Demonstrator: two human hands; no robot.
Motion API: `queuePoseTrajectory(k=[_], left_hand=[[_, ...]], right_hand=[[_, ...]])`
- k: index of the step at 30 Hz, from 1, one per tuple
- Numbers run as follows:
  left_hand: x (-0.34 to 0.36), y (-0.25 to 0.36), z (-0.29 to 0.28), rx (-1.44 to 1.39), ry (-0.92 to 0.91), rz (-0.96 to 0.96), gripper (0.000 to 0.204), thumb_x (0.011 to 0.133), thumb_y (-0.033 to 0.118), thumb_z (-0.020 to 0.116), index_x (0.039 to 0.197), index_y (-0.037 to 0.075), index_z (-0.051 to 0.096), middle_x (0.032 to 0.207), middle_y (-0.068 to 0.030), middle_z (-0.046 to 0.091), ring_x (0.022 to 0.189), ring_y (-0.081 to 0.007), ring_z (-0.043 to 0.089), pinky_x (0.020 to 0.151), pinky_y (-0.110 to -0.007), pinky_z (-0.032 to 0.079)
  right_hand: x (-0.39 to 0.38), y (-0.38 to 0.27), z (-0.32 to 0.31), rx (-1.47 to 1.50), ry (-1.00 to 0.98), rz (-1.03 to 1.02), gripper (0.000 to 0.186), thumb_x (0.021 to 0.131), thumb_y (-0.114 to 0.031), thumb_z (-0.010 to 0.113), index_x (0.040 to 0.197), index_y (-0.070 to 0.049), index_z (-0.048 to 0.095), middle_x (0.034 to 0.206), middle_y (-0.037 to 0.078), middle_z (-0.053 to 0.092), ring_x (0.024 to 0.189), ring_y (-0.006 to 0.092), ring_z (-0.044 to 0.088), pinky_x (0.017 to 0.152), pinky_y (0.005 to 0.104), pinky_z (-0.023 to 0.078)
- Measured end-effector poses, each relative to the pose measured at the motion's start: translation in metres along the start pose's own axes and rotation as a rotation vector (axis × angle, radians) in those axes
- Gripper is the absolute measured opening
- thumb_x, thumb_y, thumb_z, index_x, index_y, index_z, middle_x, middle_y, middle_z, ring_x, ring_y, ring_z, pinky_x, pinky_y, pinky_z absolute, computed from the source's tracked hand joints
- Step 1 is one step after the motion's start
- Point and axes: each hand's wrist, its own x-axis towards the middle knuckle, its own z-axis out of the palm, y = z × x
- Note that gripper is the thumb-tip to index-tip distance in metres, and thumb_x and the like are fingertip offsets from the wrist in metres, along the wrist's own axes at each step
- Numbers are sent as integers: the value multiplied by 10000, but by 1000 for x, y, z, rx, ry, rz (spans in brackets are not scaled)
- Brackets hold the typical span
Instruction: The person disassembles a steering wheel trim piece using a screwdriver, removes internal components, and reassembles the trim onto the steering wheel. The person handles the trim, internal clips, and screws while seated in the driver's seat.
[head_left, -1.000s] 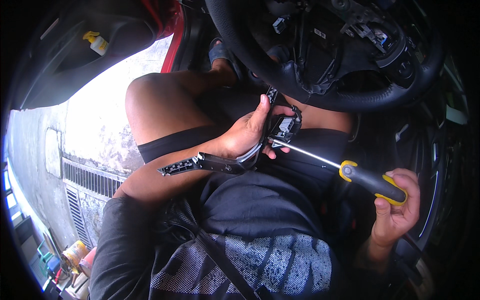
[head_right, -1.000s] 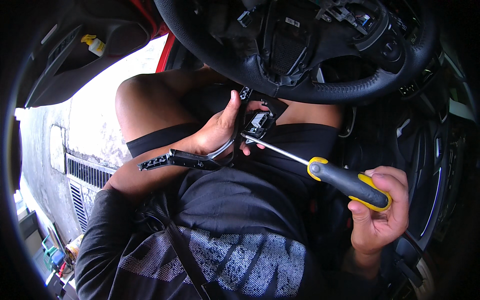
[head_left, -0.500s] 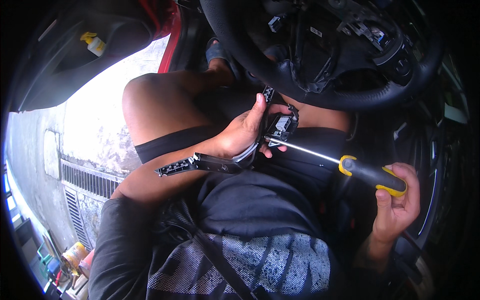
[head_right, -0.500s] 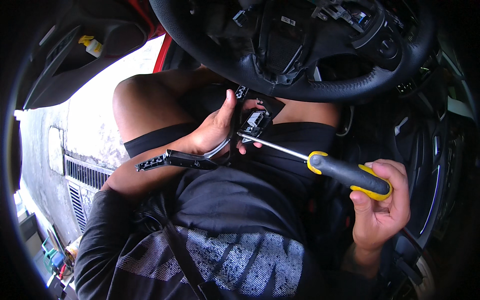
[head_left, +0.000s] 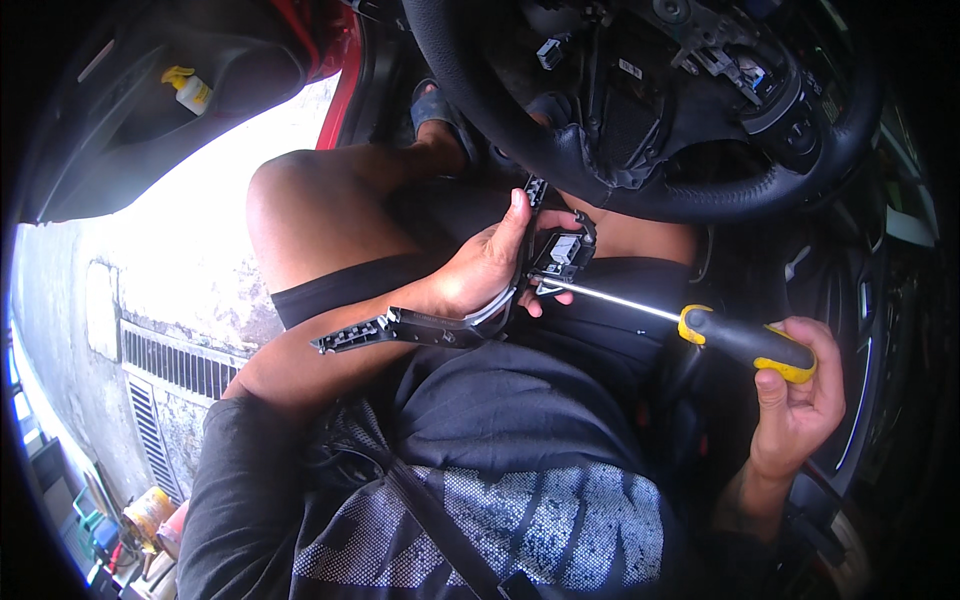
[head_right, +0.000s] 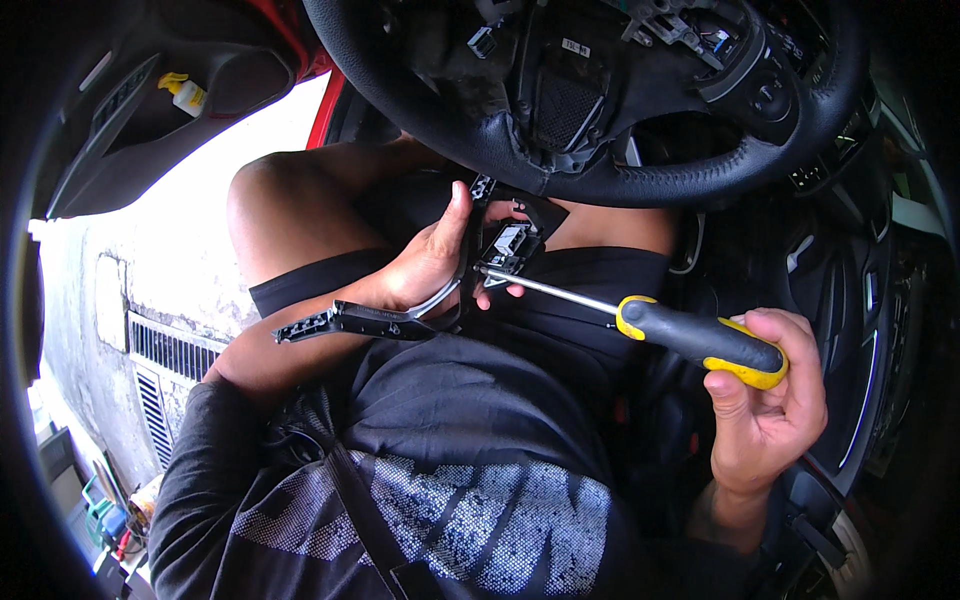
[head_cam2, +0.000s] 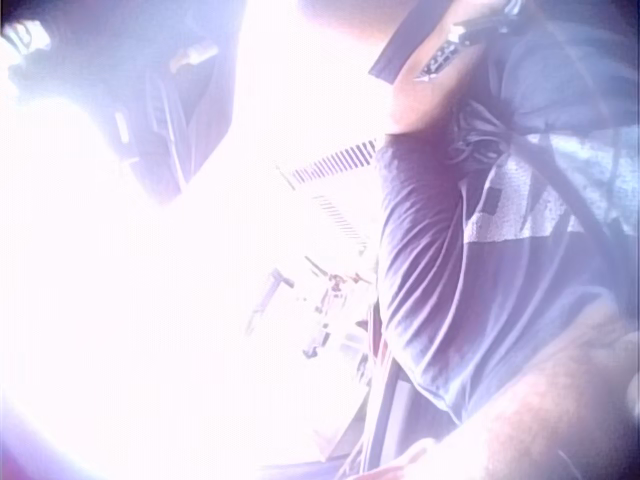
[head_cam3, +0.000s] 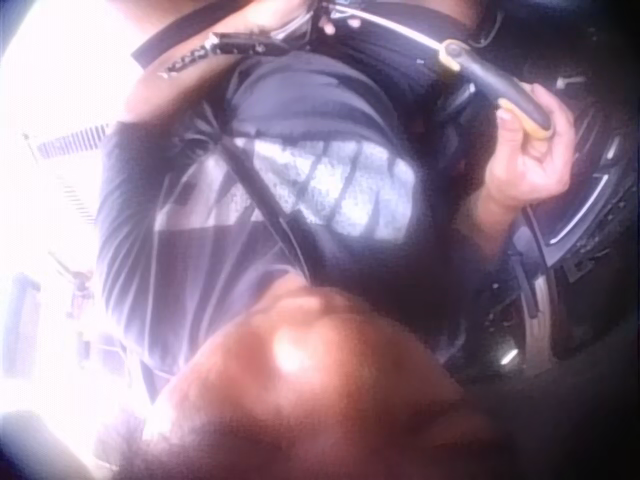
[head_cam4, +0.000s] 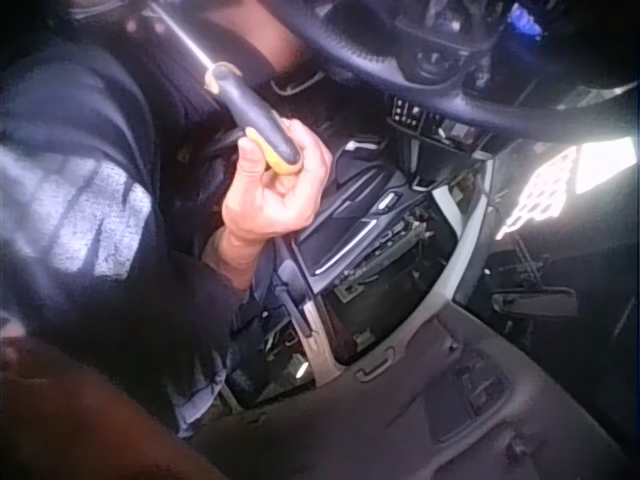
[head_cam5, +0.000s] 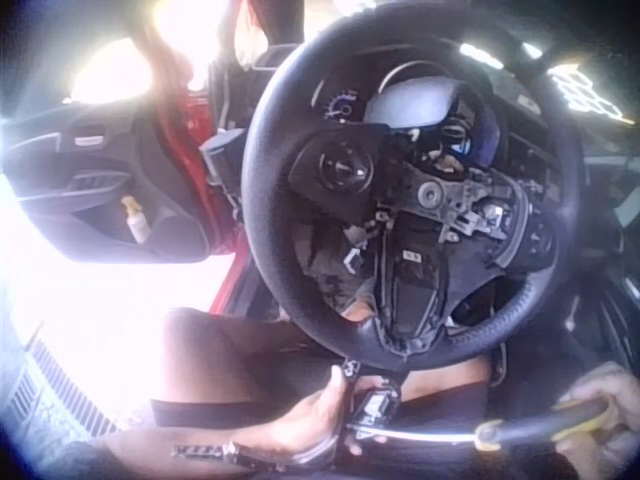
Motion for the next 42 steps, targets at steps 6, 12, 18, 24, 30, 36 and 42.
queuePoseTrajectory(k=[6,12,18,24,30,36,42], left_hand=[[-1,1,1,-41,22,-3,1035,1049,858,144,1593,49,492,1247,-112,708,988,-189,789,723,-284,642],[1,-2,-2,-64,9,0,1045,1017,894,196,1572,51,467,1313,-137,685,982,-207,789,651,-245,631],[-1,-1,0,47,89,46,1039,1045,865,185,1559,9,472,1293,-147,685,957,-198,787,633,-241,612],[-5,1,3,83,94,9,1041,1048,860,180,1586,13,456,1283,-145,695,969,-182,781,642,-246,591],[-7,-2,3,66,67,-60,1061,1038,868,166,1614,17,435,1304,-139,690,977,-176,776,652,-244,583],[-3,-6,3,80,39,-63,1096,1015,895,145,1628,31,425,1277,-129,699,986,-171,779,661,-242,585],[-2,-4,3,57,34,-44,1103,1016,895,141,1626,23,428,1258,-128,708,977,-171,783,646,-241,582]], right_hand=[[0,5,0,66,25,50,505,952,-287,907,1313,1,700,1212,139,699,1098,224,758,931,318,661],[0,6,2,47,32,55,502,954,-329,906,1289,-8,714,1171,119,723,1033,214,766,877,279,644],[6,-4,-1,-64,-161,58,533,1047,-534,736,1209,-26,741,1006,110,753,863,247,789,751,281,613],[27,-21,-5,-222,-290,-138,376,1031,-344,770,1232,-31,717,972,135,732,820,274,767,733,320,597],[47,-41,-2,-278,-392,-287,372,863,-24,843,1203,-72,698,1024,167,670,920,302,714,805,367,589],[50,-45,-3,-268,-420,-247,354,927,-137,833,1238,-54,686,1109,198,694,990,341,732,826,407,597],[46,-25,-18,-374,-429,-177,483,1012,-341,784,1350,-27,641,1169,207,704,984,326,743,837,404,591]])
